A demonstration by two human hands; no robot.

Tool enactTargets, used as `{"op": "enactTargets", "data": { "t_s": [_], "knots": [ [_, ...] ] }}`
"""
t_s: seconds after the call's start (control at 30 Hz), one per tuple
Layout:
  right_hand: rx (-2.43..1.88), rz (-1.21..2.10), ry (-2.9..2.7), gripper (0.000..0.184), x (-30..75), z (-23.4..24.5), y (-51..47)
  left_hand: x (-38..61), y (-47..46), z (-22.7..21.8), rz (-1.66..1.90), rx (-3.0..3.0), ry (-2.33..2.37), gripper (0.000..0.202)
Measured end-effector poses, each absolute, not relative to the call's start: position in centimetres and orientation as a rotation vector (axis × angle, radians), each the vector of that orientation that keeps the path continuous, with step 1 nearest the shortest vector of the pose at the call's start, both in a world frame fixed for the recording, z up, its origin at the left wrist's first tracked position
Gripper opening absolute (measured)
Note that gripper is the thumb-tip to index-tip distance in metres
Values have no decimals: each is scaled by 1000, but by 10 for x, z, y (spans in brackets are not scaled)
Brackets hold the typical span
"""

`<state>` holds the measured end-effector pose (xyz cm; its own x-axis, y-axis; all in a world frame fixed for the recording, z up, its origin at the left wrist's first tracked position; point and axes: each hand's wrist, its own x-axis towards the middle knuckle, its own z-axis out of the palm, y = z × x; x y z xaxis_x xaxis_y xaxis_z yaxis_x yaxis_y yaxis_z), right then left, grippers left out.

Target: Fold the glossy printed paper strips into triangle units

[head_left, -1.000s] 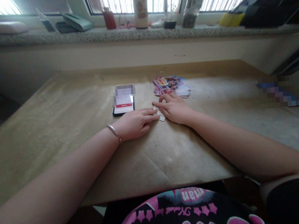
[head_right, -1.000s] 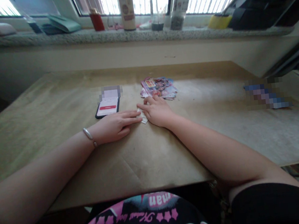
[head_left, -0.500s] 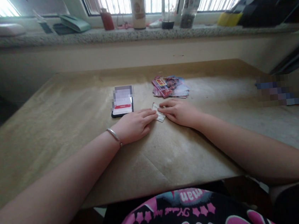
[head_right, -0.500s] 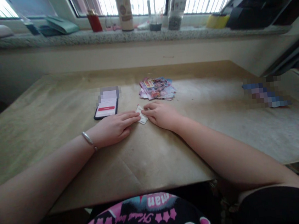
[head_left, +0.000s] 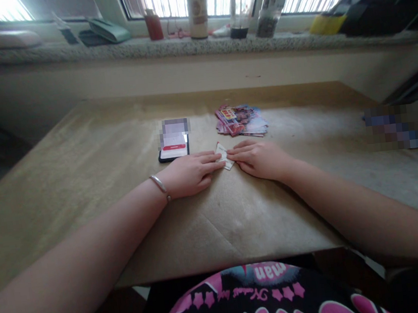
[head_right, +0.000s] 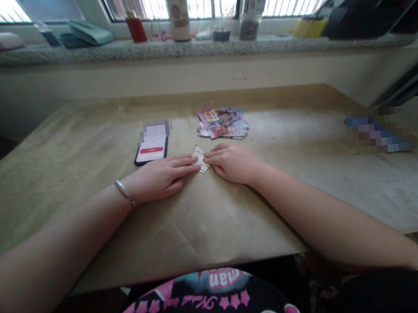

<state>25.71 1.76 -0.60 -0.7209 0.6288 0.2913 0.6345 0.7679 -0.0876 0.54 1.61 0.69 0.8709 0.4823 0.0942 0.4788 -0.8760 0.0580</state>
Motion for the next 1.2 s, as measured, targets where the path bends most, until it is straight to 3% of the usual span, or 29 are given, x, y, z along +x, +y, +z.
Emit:
{"op": "enactTargets", "data": {
  "t_s": [0.53,0.77,1.2],
  "knots": [
    [-920,179,-2556,31,269,-7,24,1,19,6,132,2923,809,45],
    [-1063,-96,-2683,31,264,4,14,3,17,4,173,2877,855,44],
    [-1004,-239,-2710,39,252,3,8,1,18,3,286,2883,617,40]
  ]
}}
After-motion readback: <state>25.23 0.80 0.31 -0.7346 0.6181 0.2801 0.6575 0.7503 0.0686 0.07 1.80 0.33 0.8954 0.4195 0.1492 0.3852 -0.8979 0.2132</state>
